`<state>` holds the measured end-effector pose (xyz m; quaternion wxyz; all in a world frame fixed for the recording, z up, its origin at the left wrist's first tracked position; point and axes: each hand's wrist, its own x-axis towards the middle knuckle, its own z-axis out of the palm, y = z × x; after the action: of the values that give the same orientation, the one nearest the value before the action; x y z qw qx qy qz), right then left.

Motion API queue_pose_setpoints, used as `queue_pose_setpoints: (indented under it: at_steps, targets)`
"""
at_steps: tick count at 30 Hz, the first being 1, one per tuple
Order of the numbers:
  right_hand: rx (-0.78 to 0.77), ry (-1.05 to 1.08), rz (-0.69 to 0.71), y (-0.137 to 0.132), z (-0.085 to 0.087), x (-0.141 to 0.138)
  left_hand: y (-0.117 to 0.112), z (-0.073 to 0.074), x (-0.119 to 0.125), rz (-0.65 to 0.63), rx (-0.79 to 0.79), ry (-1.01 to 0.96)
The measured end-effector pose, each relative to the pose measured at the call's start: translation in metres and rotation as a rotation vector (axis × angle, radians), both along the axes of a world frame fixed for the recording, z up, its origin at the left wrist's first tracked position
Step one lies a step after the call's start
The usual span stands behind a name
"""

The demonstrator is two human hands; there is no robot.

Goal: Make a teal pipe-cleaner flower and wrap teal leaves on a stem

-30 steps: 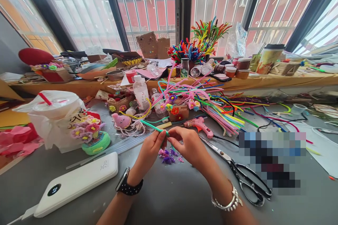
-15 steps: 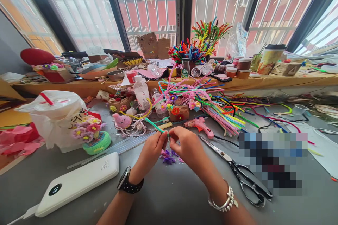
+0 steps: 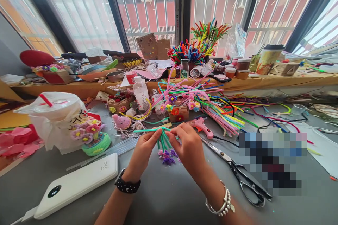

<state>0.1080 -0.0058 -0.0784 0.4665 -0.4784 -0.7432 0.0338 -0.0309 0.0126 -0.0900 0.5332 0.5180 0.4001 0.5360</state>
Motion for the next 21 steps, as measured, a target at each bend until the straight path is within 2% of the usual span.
queue_pose_setpoints:
  at_steps: [4,9,18,21]
  targets:
    - [-0.203,0.115,0.107,0.002,-0.003,-0.005,-0.003,0.004,0.001,-0.010,0.012,-0.077]
    - [-0.497,0.465,0.276,0.006,-0.008,-0.009,-0.002,0.003,0.000,0.017,0.014,-0.137]
    - [-0.657,0.719,0.372,0.005,-0.006,-0.013,-0.002,0.004,-0.002,0.011,0.058,-0.123]
    - [-0.599,0.613,0.326,0.003,-0.006,-0.013,-0.002,0.004,0.000,0.038,0.049,-0.114]
